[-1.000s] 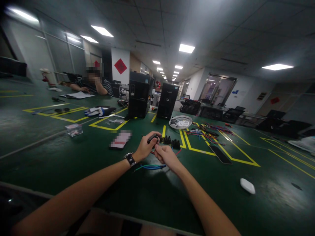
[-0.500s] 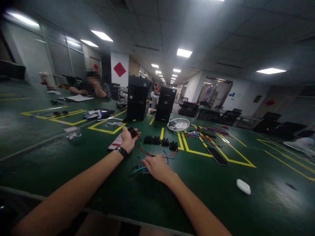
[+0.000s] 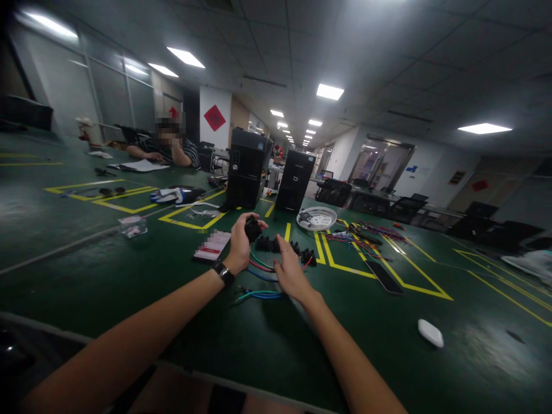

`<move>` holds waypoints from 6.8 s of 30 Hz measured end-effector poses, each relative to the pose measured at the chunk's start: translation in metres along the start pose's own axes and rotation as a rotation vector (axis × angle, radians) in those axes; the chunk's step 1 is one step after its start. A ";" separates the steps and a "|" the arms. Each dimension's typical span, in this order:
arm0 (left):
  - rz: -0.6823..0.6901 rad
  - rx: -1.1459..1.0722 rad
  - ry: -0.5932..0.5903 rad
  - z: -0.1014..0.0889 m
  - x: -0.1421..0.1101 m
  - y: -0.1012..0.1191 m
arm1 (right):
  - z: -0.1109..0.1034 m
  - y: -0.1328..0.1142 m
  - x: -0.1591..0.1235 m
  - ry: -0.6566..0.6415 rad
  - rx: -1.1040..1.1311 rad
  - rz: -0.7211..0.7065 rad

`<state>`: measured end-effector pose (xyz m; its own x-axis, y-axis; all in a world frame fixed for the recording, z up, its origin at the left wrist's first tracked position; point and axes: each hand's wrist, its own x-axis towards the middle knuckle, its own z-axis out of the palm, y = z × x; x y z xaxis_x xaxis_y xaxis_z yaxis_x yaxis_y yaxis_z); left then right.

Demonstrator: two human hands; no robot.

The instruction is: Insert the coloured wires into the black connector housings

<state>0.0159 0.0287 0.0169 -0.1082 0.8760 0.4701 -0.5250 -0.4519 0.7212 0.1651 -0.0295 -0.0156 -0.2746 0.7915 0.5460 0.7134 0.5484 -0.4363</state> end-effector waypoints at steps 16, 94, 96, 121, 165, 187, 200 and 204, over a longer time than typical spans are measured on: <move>-0.057 0.701 -0.826 -0.012 -0.026 -0.024 | -0.060 0.058 -0.016 0.233 -0.409 0.103; -0.354 0.386 -0.408 -0.020 -0.008 -0.028 | -0.012 -0.013 -0.014 0.173 -0.222 0.103; -0.378 0.336 -0.410 -0.017 -0.011 -0.028 | -0.012 -0.013 -0.014 0.169 -0.213 0.088; -0.686 -0.242 -0.246 -0.010 -0.010 -0.030 | -0.012 -0.007 -0.014 0.132 -0.167 0.134; -0.021 0.394 -0.197 -0.014 -0.015 -0.038 | -0.026 -0.020 -0.003 -0.033 -0.081 0.091; -0.074 0.272 0.250 -0.061 0.047 -0.025 | 0.005 0.001 -0.015 -0.045 -0.281 0.025; -0.391 0.878 -0.160 -0.025 0.068 -0.096 | -0.015 -0.020 -0.024 -0.414 -0.123 -0.312; -0.353 1.097 -0.182 -0.029 0.076 -0.103 | -0.010 -0.018 -0.024 -0.479 -0.150 -0.322</move>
<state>0.0376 0.1468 -0.0365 0.0678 0.9851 0.1578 0.5190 -0.1699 0.8377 0.1657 -0.0607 -0.0137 -0.7275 0.6444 0.2358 0.6198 0.7645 -0.1771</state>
